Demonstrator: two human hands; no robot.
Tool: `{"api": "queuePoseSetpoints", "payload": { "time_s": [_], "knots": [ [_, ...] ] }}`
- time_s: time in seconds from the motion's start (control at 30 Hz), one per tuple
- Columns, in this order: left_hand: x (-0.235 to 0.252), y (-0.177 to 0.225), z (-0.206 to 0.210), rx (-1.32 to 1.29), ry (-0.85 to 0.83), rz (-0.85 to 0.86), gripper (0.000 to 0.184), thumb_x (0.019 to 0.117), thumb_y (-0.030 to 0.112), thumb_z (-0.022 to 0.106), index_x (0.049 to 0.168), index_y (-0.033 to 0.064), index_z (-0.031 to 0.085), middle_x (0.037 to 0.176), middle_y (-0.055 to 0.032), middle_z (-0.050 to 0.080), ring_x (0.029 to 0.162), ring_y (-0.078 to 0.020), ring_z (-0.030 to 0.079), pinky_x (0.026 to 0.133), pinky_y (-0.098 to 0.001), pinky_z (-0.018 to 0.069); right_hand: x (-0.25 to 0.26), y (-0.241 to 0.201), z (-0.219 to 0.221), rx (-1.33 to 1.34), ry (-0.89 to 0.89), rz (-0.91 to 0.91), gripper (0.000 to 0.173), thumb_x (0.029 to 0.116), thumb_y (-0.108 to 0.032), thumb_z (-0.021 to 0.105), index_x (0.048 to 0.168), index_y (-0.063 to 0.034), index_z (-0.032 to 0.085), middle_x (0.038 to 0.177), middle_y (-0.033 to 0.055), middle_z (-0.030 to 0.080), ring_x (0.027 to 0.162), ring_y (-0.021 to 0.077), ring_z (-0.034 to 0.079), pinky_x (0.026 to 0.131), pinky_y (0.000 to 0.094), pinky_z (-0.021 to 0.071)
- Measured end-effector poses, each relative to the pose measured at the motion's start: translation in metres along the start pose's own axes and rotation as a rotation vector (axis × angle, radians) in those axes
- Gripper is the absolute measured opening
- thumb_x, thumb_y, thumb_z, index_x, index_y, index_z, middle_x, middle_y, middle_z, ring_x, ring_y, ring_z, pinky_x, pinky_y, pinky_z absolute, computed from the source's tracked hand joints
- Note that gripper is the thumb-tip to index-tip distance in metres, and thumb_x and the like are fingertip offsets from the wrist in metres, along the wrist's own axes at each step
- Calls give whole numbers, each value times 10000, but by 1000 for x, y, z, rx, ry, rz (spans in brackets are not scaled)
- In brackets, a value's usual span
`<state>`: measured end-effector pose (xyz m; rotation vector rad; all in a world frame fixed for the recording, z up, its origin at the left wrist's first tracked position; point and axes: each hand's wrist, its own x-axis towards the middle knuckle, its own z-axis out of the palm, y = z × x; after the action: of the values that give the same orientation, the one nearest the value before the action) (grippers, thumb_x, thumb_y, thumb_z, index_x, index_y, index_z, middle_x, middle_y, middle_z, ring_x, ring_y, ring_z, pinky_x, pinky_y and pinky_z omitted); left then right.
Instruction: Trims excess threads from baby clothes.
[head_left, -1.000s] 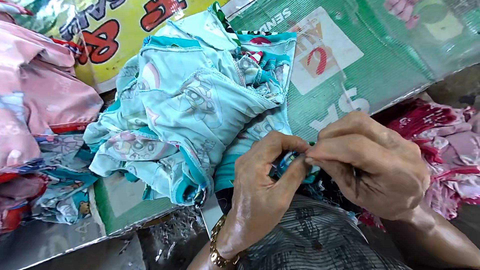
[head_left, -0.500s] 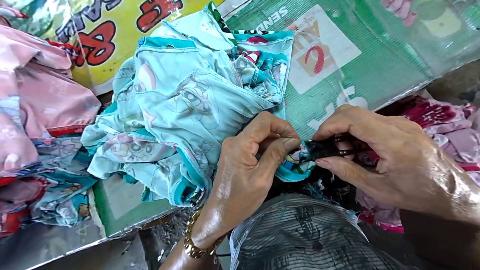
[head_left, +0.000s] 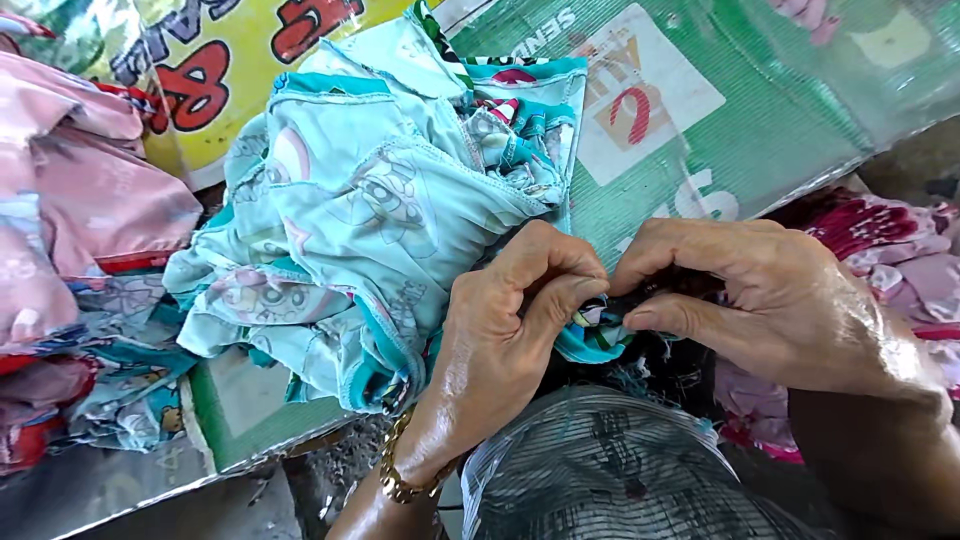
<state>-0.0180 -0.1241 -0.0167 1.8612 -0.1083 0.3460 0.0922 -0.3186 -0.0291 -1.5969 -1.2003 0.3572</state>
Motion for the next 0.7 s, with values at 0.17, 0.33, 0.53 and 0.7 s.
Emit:
{"api": "queuePoseSetpoints", "payload": {
  "time_s": [0.17, 0.33, 0.53, 0.7],
  "knots": [
    [-3, -3, 2, -31, 23, -12, 15, 1002, 61, 613, 997, 62, 628, 860, 50, 628, 762, 5, 617, 681, -140, 543, 0, 1, 6, 40, 23, 8, 108, 934, -160, 699, 1002, -76, 699, 930, -59, 668, 832, -21, 647, 703, 101, 563],
    [-7, -4, 2, -61, 58, -24, 16, 1000, 56, 615, 1006, 62, 629, 870, 39, 641, 768, -14, 633, 685, -157, 557, -3, 4, 13, 154, 76, 44, 222, 929, -199, 713, 1099, -73, 648, 931, -72, 641, 788, -39, 617, 659, 95, 545],
    [-28, -5, -15, 28, -3, 4, 155, 967, 239, 707, 1063, 131, 650, 898, 73, 675, 813, 7, 660, 726, -158, 580, -11, 5, 25, -165, 189, 33, 29, 913, -135, 674, 916, -113, 692, 862, -70, 593, 710, -66, 526, 583, 68, 431],
    [-54, -6, -13, 609, 152, 91, 104, 970, 164, 656, 1051, 121, 706, 950, -7, 680, 919, -73, 628, 821, -208, 505, -29, -13, 48, -320, 285, -111, 91, 1009, -203, 611, 980, -122, 638, 920, 15, 633, 733, 24, 565, 604, 142, 438]
  ]
}}
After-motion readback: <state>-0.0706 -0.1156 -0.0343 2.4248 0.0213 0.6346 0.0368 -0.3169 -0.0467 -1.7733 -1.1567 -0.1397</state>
